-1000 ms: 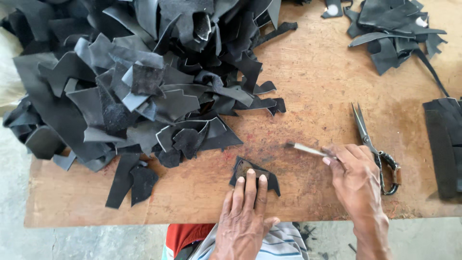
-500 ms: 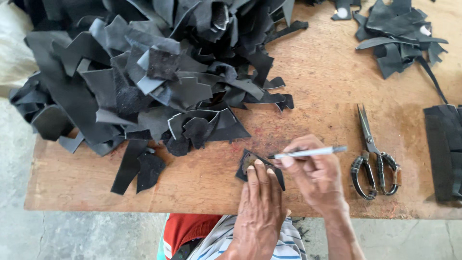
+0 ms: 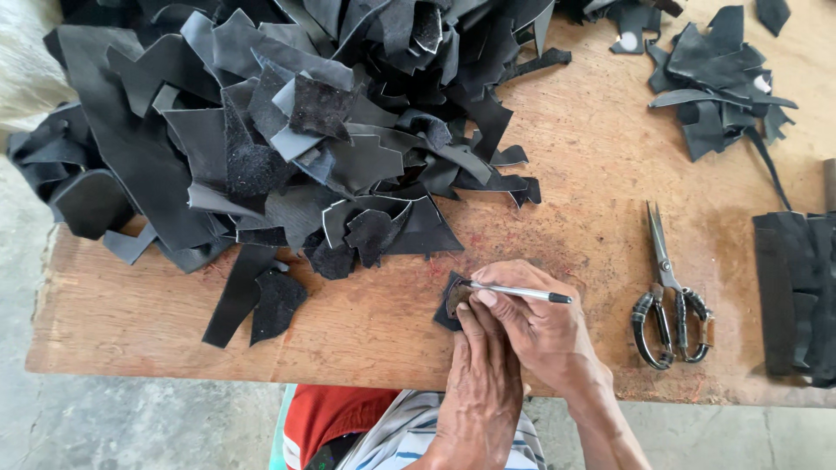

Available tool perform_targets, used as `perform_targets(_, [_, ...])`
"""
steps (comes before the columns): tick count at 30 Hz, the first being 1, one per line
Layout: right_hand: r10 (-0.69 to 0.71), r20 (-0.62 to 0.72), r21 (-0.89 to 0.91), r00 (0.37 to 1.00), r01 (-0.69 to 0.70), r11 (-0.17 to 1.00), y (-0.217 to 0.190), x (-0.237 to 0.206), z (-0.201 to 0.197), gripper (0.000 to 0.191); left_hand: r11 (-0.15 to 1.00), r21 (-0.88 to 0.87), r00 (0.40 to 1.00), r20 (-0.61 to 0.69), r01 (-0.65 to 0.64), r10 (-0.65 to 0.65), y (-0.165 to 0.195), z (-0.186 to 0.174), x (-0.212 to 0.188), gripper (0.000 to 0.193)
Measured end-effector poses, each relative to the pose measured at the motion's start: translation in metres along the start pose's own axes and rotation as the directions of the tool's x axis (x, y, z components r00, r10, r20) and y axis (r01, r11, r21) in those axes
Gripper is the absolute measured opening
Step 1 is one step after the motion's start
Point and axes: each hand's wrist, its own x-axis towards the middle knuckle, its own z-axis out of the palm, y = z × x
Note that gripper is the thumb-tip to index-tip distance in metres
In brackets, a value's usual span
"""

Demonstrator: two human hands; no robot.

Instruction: The person places a small metal template on black rubber pieces and uses a white marker to trace the template's outline. The person repeats this process on several pieces, moving each marked piece aside after tracing.

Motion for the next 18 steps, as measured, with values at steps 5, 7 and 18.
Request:
perform_targets(5, [-0.031, -0.005, -0.089, 1.000, 0.030, 0.996, -0.004, 0.000, -0.001, 0.015, 0.987, -0.154, 0.992, -0.112, 0.034, -0.051, 0.002, 0.013, -0.002, 0.072])
perform_targets(7, [-0.070, 0.003, -0.088, 0.998, 0.070, 0.994, -0.004, 0.000, -0.001, 0.014, 0.976, -0.214, 0.985, -0.155, 0.046, -0.080, 0.003, 0.017, -0.004, 0.072])
perform_targets(18, [0.002, 0.027, -0.153, 1.000, 0.002, 0.988, -0.003, 0.002, -0.002, 0.017, 0.998, -0.063, 0.995, -0.098, 0.027, -0.033, 0.011, 0.015, -0.001, 0.067])
